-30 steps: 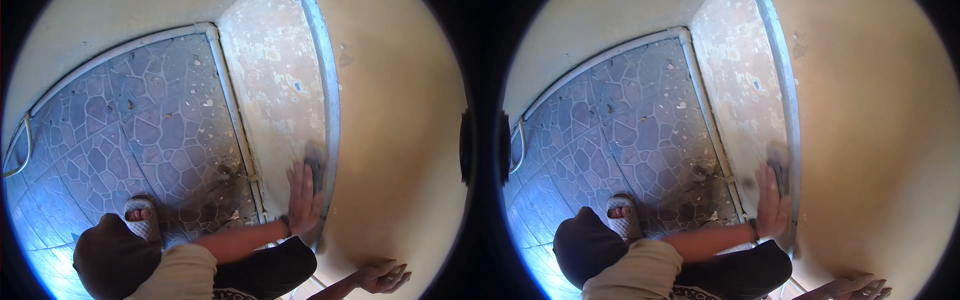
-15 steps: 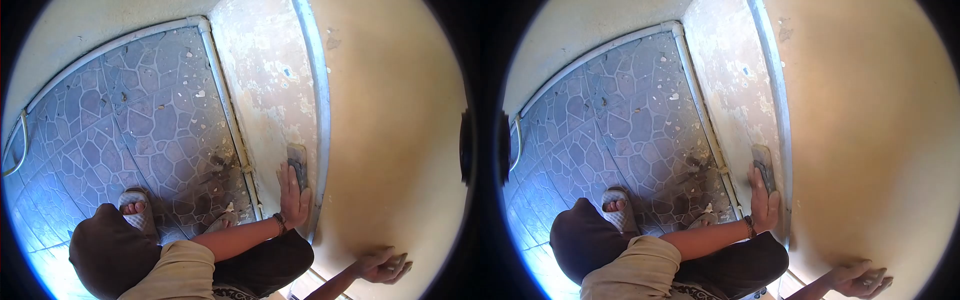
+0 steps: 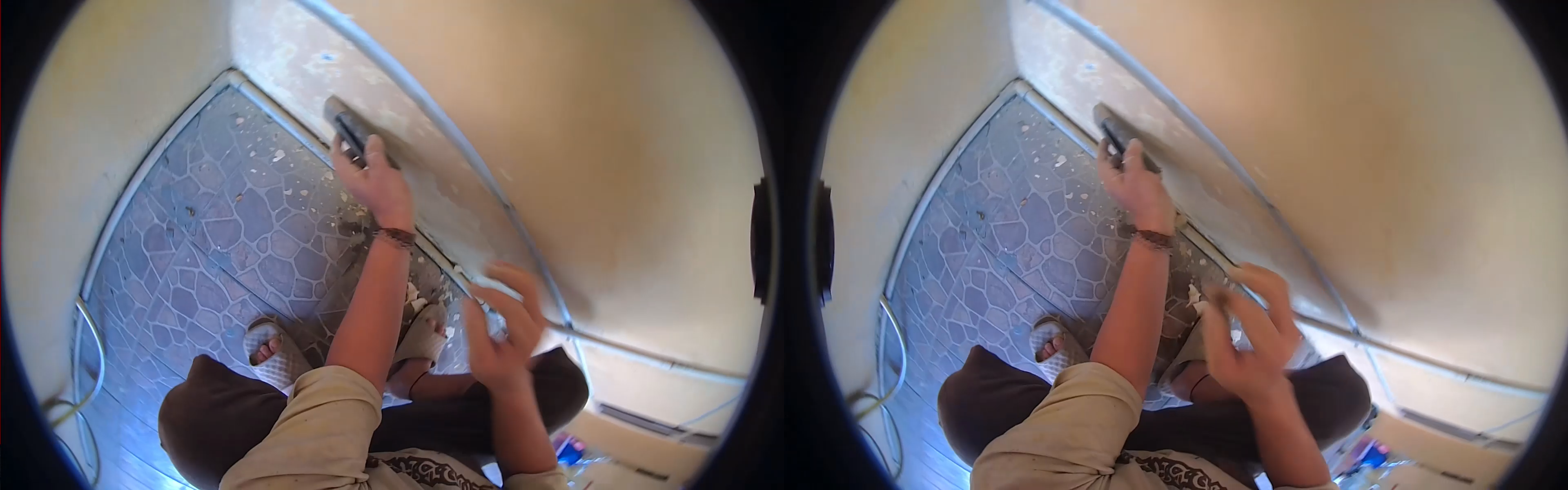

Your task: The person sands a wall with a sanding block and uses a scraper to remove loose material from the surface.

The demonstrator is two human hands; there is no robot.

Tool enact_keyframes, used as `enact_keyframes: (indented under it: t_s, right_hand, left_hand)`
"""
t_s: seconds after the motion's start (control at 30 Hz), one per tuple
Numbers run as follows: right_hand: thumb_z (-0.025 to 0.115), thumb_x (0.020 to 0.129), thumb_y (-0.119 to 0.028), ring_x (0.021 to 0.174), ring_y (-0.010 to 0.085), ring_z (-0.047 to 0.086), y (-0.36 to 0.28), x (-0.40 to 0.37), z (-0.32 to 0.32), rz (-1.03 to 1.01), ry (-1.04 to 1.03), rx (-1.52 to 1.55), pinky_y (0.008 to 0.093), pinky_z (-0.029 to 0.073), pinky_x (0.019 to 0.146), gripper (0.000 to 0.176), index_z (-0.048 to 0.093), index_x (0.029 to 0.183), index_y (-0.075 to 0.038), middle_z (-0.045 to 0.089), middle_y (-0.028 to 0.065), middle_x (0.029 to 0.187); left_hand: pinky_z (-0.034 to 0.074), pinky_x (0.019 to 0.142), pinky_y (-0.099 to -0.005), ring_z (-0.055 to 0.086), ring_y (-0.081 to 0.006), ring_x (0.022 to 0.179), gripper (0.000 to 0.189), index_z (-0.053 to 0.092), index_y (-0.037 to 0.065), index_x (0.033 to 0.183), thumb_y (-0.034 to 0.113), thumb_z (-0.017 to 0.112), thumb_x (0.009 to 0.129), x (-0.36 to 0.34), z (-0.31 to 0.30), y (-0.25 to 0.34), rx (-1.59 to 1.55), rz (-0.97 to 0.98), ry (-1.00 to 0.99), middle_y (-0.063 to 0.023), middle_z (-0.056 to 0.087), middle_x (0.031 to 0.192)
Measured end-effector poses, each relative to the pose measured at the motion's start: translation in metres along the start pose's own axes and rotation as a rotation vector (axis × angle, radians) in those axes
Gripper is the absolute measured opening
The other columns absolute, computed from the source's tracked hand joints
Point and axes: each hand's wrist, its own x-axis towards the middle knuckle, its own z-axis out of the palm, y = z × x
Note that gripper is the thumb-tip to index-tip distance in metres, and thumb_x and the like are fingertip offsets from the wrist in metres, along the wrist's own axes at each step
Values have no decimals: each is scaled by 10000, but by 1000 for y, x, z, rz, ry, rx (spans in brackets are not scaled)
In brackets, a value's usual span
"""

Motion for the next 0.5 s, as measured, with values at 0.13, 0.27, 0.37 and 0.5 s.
enact_keyframes:
  t_s: [0.13, 0.27, 0.37, 0.5]
  right_hand:
    - [667, 852, -188, 800, 145, 617, 48, 1, 79, 669, 53, 579, 286, 484, 716, 234, 650, 961, 19, 658, 118, 908]
    - [650, 879, -187, 897, 115, 601, 53, 59, 115, 919, -36, 1146, 289, 488, 783, 252, 651, 1038, 9, 656, 51, 977]
    - [670, 867, -184, 863, 94, 600, 32, 75, 131, 716, -156, 1251, 285, 495, 758, 269, 645, 1047, 14, 662, 43, 943]
    - [689, 847, -159, 815, 122, 624, 1, 93, 126, 339, -173, 1289, 262, 511, 707, 279, 639, 1062, 13, 670, 57, 922]
  left_hand:
    - [470, 552, -314, 570, -188, 753, 527, 395, 103, 1276, 57, 641, 812, -12, -4, 54, -92, -311, -84, -95, 556, 1001]
    - [469, 527, -299, 575, -182, 676, 560, 387, 115, 1266, 31, 656, 783, 10, -20, 78, 56, -177, -286, -87, 575, 926]
    - [480, 651, -288, 560, -149, 776, 343, 445, 47, 1213, 112, 538, 889, 16, -33, 83, 4, 32, -347, -71, 570, 927]
    - [472, 716, -280, 550, -137, 828, 275, 512, 53, 1170, 218, 392, 985, 15, -38, 148, -132, 161, -400, -60, 577, 981]
